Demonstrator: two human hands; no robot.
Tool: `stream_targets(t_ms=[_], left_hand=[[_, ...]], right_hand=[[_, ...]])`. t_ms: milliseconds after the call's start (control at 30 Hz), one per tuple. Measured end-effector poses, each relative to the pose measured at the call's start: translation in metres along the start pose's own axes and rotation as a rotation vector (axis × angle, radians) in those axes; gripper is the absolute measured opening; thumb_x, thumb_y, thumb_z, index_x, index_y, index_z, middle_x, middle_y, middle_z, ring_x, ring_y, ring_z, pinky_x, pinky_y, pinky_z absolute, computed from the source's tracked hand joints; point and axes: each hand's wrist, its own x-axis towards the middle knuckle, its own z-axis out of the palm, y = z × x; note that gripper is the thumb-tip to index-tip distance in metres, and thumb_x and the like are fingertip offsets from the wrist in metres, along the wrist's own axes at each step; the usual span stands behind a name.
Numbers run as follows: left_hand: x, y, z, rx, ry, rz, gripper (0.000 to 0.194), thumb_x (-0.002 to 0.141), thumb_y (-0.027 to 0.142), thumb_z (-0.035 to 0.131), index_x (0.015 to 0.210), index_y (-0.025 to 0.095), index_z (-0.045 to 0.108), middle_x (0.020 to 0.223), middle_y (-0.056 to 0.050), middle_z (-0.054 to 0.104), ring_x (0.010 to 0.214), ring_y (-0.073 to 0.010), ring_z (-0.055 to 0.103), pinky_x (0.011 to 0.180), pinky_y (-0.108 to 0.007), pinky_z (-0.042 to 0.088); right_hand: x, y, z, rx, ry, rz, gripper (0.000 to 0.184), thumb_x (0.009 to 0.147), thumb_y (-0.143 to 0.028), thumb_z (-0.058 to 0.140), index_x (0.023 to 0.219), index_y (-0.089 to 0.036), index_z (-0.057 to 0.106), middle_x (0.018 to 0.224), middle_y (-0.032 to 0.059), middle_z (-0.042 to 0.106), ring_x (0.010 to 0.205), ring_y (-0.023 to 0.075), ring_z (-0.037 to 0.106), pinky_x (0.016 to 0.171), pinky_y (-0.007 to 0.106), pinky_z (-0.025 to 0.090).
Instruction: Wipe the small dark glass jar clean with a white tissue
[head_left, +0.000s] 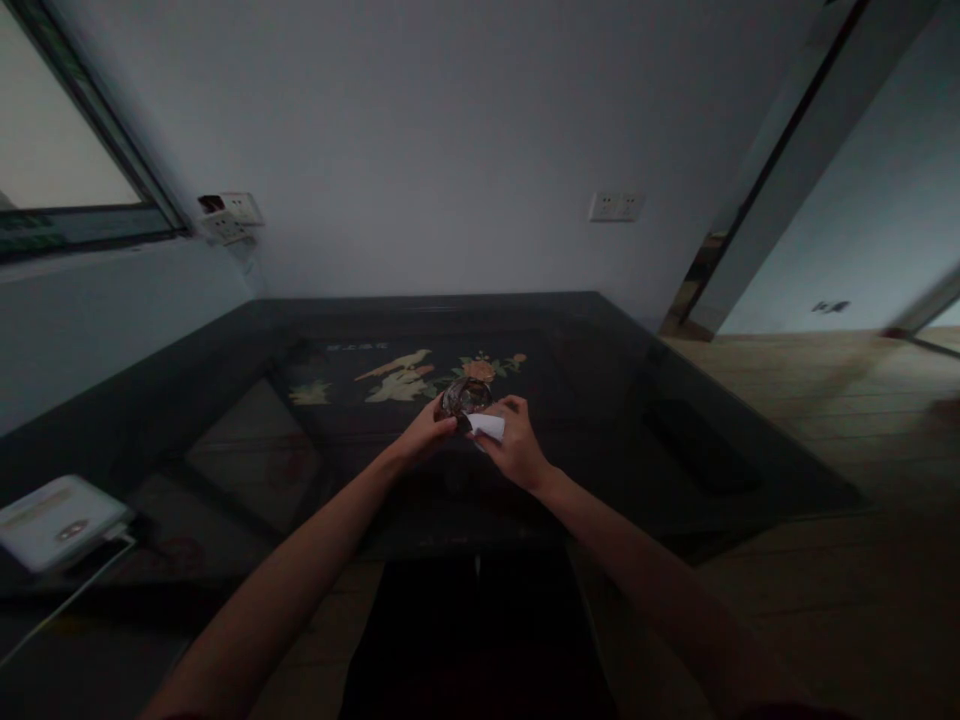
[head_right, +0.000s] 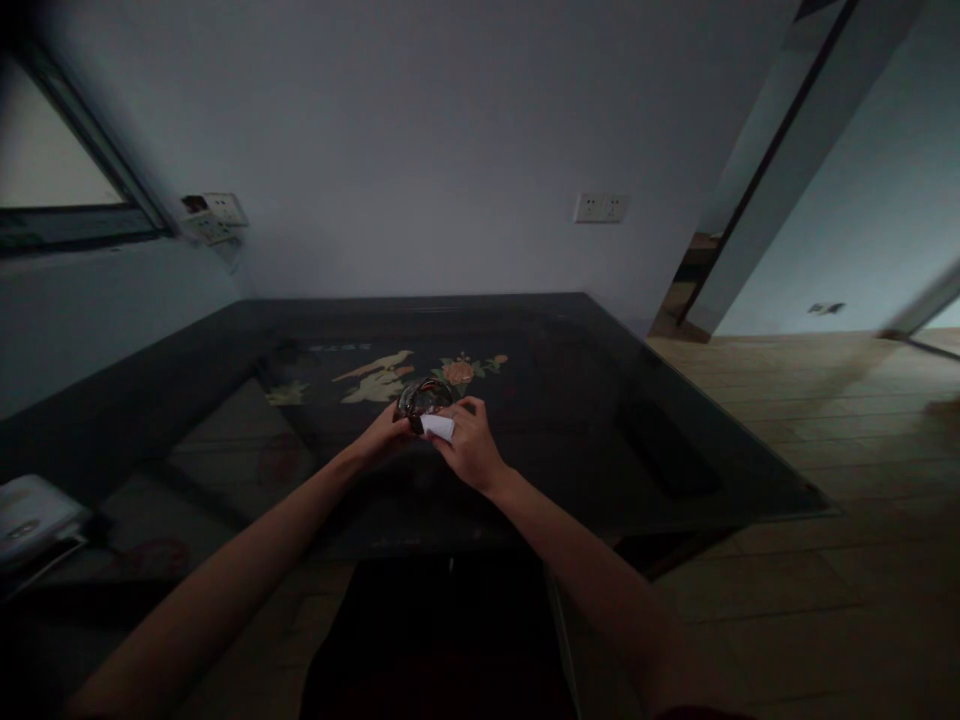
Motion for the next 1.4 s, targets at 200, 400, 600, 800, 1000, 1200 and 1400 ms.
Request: stream_targets(t_ms=[200, 400, 600, 800, 1000, 1200, 1400], left_hand=[[0.001, -0.007, -0.007, 0.027, -0.031, -0.019, 0.078, 0.054, 0.059, 0.076, 0.113, 0.011, 0.059, 0.09, -0.01, 0.068, 0.075, -0.0207, 0.064, 0.066, -0.028, 0.049], [0.001, -0.005, -0.004, 0.099, -0.08, 0.094, 0.082, 0.049, 0.052, 0.082, 0.117, 0.014, 0.058, 0.104, -0.012, 0.067, 0.093, -0.0237, 0.062, 0.082, -0.03, 0.046], [-0.001, -0.003, 0.001, 0.061, -0.052, 0.048, 0.083, 0.049, 0.058, 0.079, 0.116, 0.012, 0.059, 0.099, -0.011, 0.067, 0.088, -0.022, 0.061, 0.078, -0.029, 0.045], [-0.003, -0.003, 0.006, -0.004, -0.078, -0.013, 0.079, 0.056, 0.073, 0.066, 0.108, 0.013, 0.064, 0.083, -0.009, 0.068, 0.074, -0.0198, 0.061, 0.067, -0.027, 0.044], [-0.003, 0.003, 0.016, -0.046, -0.069, -0.088, 0.073, 0.062, 0.078, 0.054, 0.094, 0.014, 0.067, 0.073, -0.007, 0.066, 0.062, -0.0166, 0.057, 0.055, -0.025, 0.041], [0.0, 0.002, 0.008, -0.085, -0.086, -0.261, 0.071, 0.062, 0.079, 0.051, 0.083, 0.013, 0.066, 0.06, -0.004, 0.058, 0.047, -0.0113, 0.046, 0.039, -0.02, 0.03], [0.005, -0.005, -0.003, -0.124, -0.097, -0.282, 0.074, 0.071, 0.078, 0.039, 0.093, 0.012, 0.064, 0.058, -0.002, 0.05, 0.045, -0.0105, 0.043, 0.036, -0.02, 0.024]], right_hand=[[0.001, 0.002, -0.004, 0.04, -0.051, -0.093, 0.015, 0.088, -0.025, 0.056, 0.1, -0.02, 0.064, 0.094, 0.0049, 0.071, 0.091, 0.0194, 0.062, 0.099, 0.045, 0.033], [0.001, -0.005, 0.004, 0.118, 0.023, -0.004, 0.015, 0.086, -0.029, 0.058, 0.096, -0.019, 0.063, 0.088, 0.005, 0.07, 0.086, 0.0196, 0.062, 0.097, 0.043, 0.038], [0.001, -0.004, 0.003, 0.098, 0.033, -0.039, 0.018, 0.085, -0.033, 0.061, 0.096, -0.019, 0.063, 0.087, 0.0054, 0.07, 0.084, 0.0206, 0.062, 0.096, 0.044, 0.041], [0.003, 0.001, -0.003, 0.024, -0.025, -0.186, 0.014, 0.086, -0.032, 0.061, 0.093, -0.02, 0.065, 0.089, 0.0033, 0.072, 0.087, 0.0184, 0.064, 0.102, 0.045, 0.036], [0.006, 0.005, -0.007, -0.085, -0.079, -0.32, 0.013, 0.088, -0.03, 0.058, 0.088, -0.021, 0.066, 0.084, 0.0004, 0.072, 0.082, 0.0159, 0.064, 0.107, 0.047, 0.032], [0.004, 0.012, -0.011, -0.175, -0.205, -0.347, 0.017, 0.089, -0.016, 0.052, 0.089, -0.02, 0.068, 0.093, 0.002, 0.072, 0.093, 0.0171, 0.065, 0.115, 0.053, 0.019], [0.002, 0.007, -0.019, -0.195, -0.326, -0.276, 0.04, 0.085, -0.007, 0.046, 0.123, -0.017, 0.057, 0.127, 0.0095, 0.06, 0.131, 0.0224, 0.043, 0.116, 0.057, 0.012]])
